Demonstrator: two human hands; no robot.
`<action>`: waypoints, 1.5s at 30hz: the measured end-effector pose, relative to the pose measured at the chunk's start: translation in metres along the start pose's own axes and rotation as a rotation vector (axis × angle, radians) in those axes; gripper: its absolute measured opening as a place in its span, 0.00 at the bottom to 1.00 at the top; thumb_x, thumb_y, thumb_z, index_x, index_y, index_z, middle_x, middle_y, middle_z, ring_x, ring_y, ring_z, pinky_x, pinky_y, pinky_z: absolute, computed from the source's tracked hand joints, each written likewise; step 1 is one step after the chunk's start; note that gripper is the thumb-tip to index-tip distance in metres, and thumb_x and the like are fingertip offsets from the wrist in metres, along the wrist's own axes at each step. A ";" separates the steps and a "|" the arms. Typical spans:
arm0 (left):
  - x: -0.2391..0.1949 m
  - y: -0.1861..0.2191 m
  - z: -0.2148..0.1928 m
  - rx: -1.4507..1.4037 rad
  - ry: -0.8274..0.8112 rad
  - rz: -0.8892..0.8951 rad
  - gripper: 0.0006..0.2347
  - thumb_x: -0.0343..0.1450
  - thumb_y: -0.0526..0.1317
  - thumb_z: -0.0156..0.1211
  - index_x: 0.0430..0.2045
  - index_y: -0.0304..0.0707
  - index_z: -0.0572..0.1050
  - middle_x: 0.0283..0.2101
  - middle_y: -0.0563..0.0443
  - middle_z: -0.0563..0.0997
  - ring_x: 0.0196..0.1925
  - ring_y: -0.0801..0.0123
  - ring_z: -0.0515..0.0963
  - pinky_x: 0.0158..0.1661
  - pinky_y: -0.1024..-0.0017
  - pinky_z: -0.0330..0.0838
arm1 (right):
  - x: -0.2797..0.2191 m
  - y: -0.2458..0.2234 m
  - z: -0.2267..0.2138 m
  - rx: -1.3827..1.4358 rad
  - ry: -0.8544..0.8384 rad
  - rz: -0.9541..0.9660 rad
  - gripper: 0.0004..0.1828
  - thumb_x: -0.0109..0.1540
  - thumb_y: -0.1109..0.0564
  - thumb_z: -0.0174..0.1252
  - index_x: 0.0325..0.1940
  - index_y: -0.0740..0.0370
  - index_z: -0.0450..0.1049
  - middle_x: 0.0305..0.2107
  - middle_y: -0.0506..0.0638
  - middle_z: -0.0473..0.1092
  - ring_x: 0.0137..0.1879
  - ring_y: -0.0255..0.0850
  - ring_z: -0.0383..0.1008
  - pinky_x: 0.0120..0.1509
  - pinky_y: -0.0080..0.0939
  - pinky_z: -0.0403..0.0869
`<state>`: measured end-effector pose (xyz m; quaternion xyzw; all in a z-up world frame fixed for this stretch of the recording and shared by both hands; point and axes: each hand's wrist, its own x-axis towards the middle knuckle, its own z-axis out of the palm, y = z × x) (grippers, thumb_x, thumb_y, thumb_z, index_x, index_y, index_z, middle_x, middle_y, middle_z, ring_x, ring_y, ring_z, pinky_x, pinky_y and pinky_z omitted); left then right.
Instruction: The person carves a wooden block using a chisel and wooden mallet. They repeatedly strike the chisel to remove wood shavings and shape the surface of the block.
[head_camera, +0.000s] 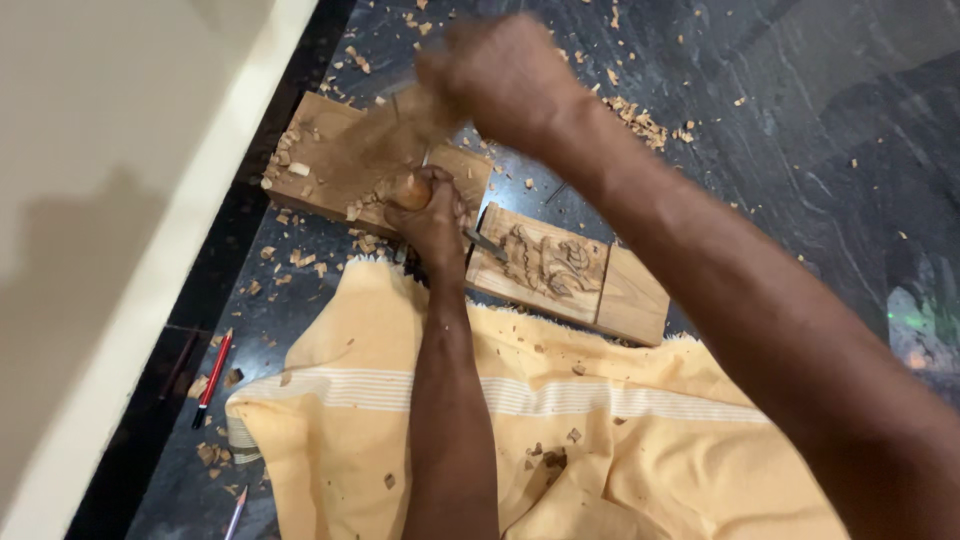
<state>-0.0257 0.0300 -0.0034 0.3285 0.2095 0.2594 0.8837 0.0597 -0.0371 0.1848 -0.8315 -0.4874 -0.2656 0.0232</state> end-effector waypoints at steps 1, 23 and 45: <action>0.001 -0.003 0.001 0.002 -0.023 0.037 0.11 0.71 0.27 0.63 0.33 0.34 0.64 0.18 0.49 0.71 0.15 0.72 0.68 0.17 0.73 0.62 | -0.001 -0.001 -0.002 -0.067 -0.060 -0.066 0.14 0.61 0.57 0.69 0.47 0.60 0.75 0.26 0.56 0.75 0.28 0.46 0.76 0.30 0.45 0.74; -0.005 -0.019 -0.002 0.002 -0.091 0.086 0.07 0.68 0.24 0.61 0.34 0.32 0.72 0.21 0.50 0.73 0.16 0.72 0.69 0.17 0.76 0.60 | -0.015 -0.017 -0.052 0.062 -0.039 -0.066 0.13 0.65 0.55 0.70 0.42 0.64 0.73 0.28 0.58 0.71 0.31 0.49 0.74 0.31 0.50 0.72; 0.008 -0.070 -0.021 0.170 -0.055 0.172 0.10 0.64 0.28 0.66 0.34 0.38 0.72 0.26 0.50 0.76 0.19 0.72 0.72 0.18 0.75 0.66 | -0.043 -0.004 -0.065 -0.055 0.091 -0.008 0.10 0.63 0.55 0.63 0.46 0.59 0.73 0.35 0.54 0.72 0.39 0.48 0.76 0.39 0.52 0.74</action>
